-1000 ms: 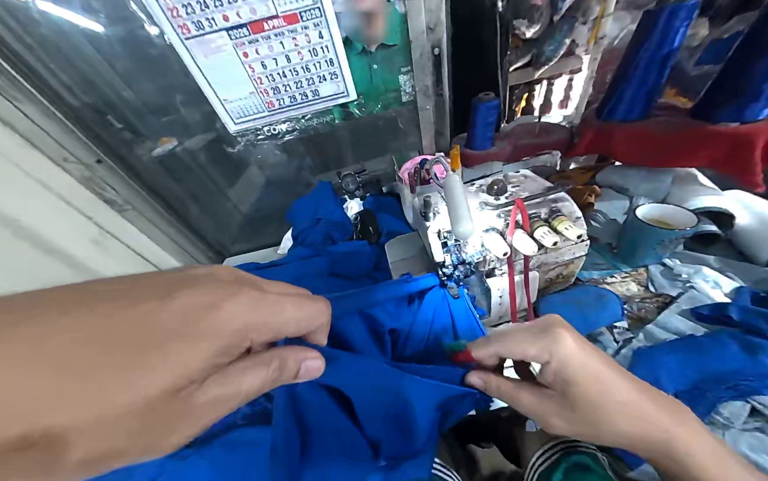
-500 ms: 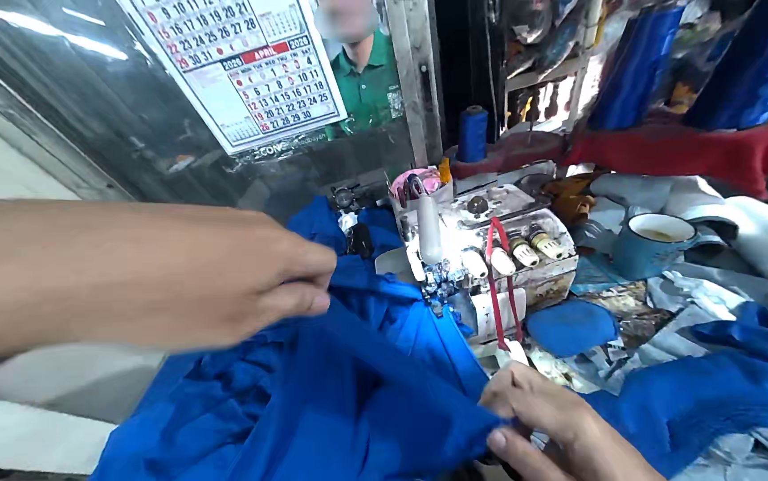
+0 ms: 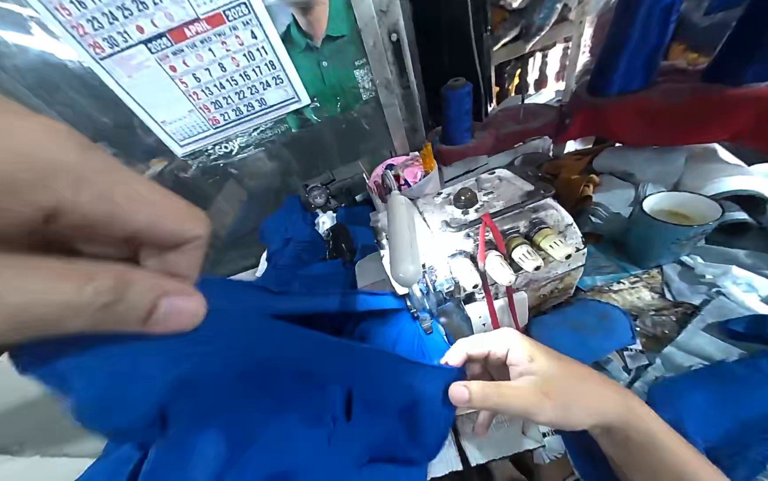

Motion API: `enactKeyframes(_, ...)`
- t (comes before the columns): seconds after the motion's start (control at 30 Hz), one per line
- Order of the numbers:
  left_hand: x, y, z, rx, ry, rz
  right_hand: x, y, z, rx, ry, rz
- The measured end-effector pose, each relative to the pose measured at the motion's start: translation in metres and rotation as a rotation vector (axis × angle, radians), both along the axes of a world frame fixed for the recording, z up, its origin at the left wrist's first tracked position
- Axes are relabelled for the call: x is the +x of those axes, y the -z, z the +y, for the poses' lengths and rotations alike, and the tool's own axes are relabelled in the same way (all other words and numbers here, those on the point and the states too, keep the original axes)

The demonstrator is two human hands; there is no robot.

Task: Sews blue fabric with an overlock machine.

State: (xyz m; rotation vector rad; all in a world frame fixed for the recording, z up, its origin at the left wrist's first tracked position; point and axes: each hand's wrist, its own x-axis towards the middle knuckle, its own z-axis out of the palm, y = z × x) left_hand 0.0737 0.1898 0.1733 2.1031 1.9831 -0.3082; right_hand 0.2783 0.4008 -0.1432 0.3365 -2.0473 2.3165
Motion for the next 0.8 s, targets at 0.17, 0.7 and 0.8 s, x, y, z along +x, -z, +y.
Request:
enactKeyframes(0.17, -0.024, 0.043, 0.000, 0.003, -0.106, 0.349, -0.004, 0.010, 0.002, 0.027, -0.005, 0.071)
enactKeyframes(0.7, -0.015, 0.028, 0.014, -0.086, -0.198, 0.078, -0.005, 0.009, -0.004, 0.002, 0.064, 0.023)
enactKeyframes(0.8, -0.005, 0.026, 0.017, -0.099, -0.272, -0.125, -0.007, 0.009, -0.004, 0.012, 0.070, 0.022)
